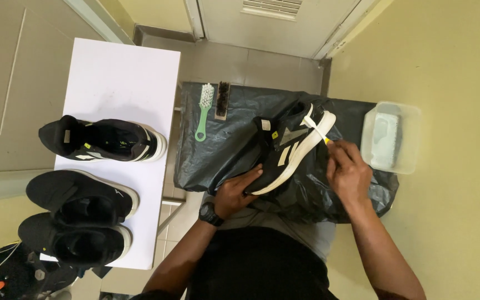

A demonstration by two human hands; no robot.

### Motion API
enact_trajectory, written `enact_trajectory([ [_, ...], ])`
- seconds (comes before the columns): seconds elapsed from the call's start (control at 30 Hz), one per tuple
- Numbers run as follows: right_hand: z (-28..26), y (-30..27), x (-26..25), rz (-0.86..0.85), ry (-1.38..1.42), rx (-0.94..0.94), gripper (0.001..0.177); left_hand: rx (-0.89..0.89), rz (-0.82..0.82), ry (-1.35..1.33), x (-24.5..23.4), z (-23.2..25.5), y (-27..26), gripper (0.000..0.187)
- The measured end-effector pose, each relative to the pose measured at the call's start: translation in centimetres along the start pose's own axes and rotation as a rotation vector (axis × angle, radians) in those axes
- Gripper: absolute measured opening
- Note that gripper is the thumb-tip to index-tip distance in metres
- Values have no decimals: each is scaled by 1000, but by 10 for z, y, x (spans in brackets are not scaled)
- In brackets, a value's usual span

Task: The person scrubs the white midsole of a black sneaker using a small brush dipped in soapy water. They repeatedly dip the brush into a container of soapy water and continue scrubbing the shoe's side and sole edges.

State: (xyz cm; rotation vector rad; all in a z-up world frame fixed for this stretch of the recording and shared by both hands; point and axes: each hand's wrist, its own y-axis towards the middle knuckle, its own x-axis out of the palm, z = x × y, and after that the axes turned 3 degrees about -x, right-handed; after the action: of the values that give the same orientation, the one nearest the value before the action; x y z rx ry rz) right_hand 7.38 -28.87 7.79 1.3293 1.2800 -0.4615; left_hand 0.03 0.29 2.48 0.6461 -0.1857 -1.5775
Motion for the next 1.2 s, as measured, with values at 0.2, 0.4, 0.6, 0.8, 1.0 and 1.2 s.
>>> enact_trajectory([
  [0.2, 22, 17, 14, 50, -153, 24, 16, -22, -13, -30, -1, 2, 1, 53],
  [0.4, 22, 11, 17, 38, -114, -38, 17, -26, -23, 0, -1, 2, 1, 49],
  [0.6, -10, -3, -4, -79, -43, -77, 21, -39, -36, -15, -3, 5, 3, 50],
  [0.8, -28, -1, -23, -212, 129, -103, 15, -26, -26, -19, -3, 5, 4, 47],
  [1.0, -38, 12, -34, -226, 233, -51, 15, -28, -9, -42, 0, 1, 1, 49],
  [1.2, -10, 14, -22, -165, -200, -99, 23, -15, 0, -52, -3, 7, 5, 50],
])
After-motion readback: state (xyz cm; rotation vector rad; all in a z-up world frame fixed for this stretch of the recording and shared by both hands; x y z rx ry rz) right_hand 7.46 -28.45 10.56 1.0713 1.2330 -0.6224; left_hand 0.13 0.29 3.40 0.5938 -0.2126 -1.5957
